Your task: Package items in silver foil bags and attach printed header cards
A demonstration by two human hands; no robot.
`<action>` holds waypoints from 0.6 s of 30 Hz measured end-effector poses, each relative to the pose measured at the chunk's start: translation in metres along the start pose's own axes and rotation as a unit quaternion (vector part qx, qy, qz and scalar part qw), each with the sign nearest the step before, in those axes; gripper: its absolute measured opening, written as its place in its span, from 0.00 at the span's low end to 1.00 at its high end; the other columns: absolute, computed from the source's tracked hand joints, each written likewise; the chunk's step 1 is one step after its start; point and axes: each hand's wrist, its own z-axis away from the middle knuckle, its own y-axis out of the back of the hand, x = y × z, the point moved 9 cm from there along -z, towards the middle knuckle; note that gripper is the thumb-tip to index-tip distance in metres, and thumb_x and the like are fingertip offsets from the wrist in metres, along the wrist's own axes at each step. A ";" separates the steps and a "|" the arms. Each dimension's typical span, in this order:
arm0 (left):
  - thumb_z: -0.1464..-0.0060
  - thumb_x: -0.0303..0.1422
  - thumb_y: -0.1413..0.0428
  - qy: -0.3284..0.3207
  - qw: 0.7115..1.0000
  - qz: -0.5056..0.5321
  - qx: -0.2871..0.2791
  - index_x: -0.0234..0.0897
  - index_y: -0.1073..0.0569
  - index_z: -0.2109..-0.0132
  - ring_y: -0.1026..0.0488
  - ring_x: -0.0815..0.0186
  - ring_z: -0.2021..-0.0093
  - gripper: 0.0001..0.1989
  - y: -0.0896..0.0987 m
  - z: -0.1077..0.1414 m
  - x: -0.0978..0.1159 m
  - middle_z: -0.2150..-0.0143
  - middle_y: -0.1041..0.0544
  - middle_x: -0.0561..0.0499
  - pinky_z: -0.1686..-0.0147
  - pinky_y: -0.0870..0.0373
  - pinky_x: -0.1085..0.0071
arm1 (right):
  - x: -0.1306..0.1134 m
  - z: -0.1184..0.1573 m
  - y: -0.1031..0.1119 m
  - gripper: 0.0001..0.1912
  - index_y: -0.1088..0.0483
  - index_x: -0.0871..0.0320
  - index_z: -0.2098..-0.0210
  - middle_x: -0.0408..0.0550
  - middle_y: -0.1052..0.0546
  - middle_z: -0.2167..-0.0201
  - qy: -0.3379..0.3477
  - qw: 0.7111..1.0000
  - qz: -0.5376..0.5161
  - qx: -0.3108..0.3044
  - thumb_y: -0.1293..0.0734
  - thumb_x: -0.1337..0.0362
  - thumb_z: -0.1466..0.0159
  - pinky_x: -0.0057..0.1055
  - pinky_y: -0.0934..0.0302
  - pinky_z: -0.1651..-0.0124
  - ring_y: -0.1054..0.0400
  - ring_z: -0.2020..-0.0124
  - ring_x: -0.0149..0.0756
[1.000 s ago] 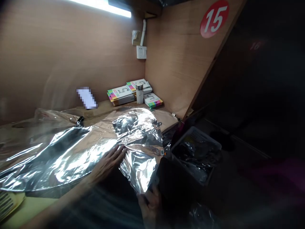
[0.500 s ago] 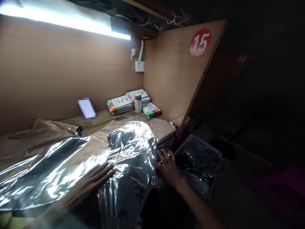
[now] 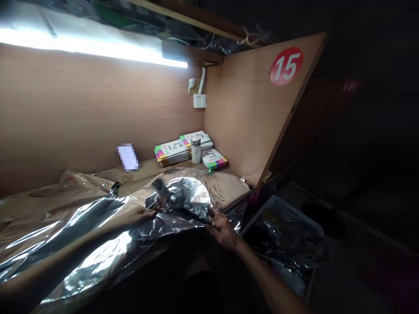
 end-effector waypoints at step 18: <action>0.38 0.61 0.54 -0.065 0.907 -0.412 0.061 0.43 0.45 0.24 0.65 0.32 0.23 0.43 -0.103 -0.053 0.030 0.21 0.54 0.42 0.33 0.67 0.26 | -0.074 -0.080 -0.001 0.28 0.40 0.54 0.29 0.58 0.41 0.27 -0.012 0.941 0.318 0.115 0.39 0.54 0.27 0.52 0.49 0.29 0.50 0.27 0.53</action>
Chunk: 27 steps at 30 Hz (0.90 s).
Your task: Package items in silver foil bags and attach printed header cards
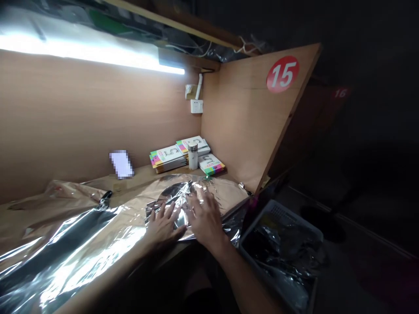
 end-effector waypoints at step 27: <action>0.37 0.63 0.55 -0.016 0.999 -0.006 0.042 0.42 0.46 0.24 0.65 0.30 0.24 0.45 0.008 0.008 -0.001 0.21 0.55 0.41 0.34 0.67 0.25 | 0.047 0.087 -0.011 0.21 0.29 0.57 0.38 0.56 0.25 0.38 0.353 0.928 0.108 -0.044 0.35 0.70 0.30 0.55 0.43 0.33 0.35 0.34 0.53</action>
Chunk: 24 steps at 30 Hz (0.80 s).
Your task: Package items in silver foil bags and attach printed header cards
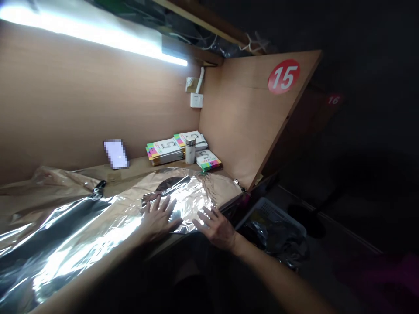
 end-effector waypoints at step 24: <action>0.33 0.44 0.52 0.082 0.982 0.168 -0.015 0.39 0.25 0.61 0.25 0.57 0.64 0.17 0.025 0.071 -0.087 0.65 0.20 0.48 0.65 0.36 0.66 | -0.015 -0.064 -0.025 0.11 0.25 0.59 0.53 0.55 0.22 0.59 -0.429 0.889 -0.161 -0.012 0.35 0.69 0.34 0.46 0.39 0.44 0.29 0.54 0.48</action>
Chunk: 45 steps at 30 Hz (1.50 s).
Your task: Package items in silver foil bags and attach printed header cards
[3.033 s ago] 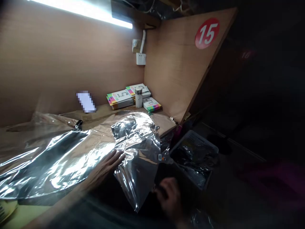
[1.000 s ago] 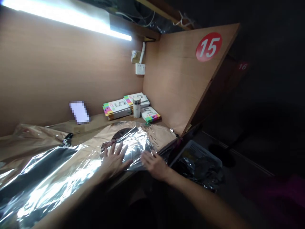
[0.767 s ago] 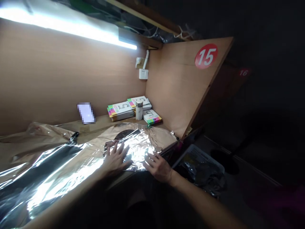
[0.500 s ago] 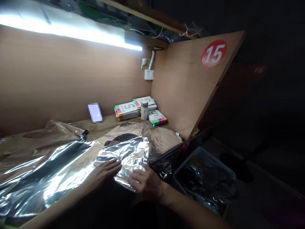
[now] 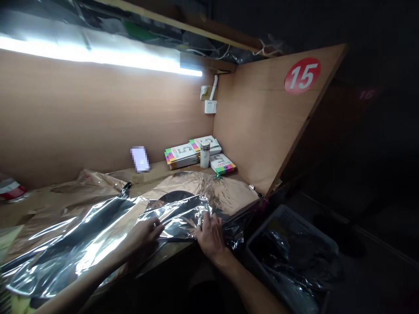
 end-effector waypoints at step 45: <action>0.28 0.53 0.61 -0.235 0.954 -0.171 -0.068 0.47 0.49 0.24 0.55 0.51 0.22 0.33 -0.046 -0.036 0.055 0.22 0.52 0.46 0.27 0.60 0.46 | -0.049 -0.045 -0.047 0.31 0.45 0.59 0.27 0.60 0.41 0.27 0.117 0.986 0.077 -0.091 0.48 0.51 0.23 0.56 0.60 0.26 0.51 0.25 0.51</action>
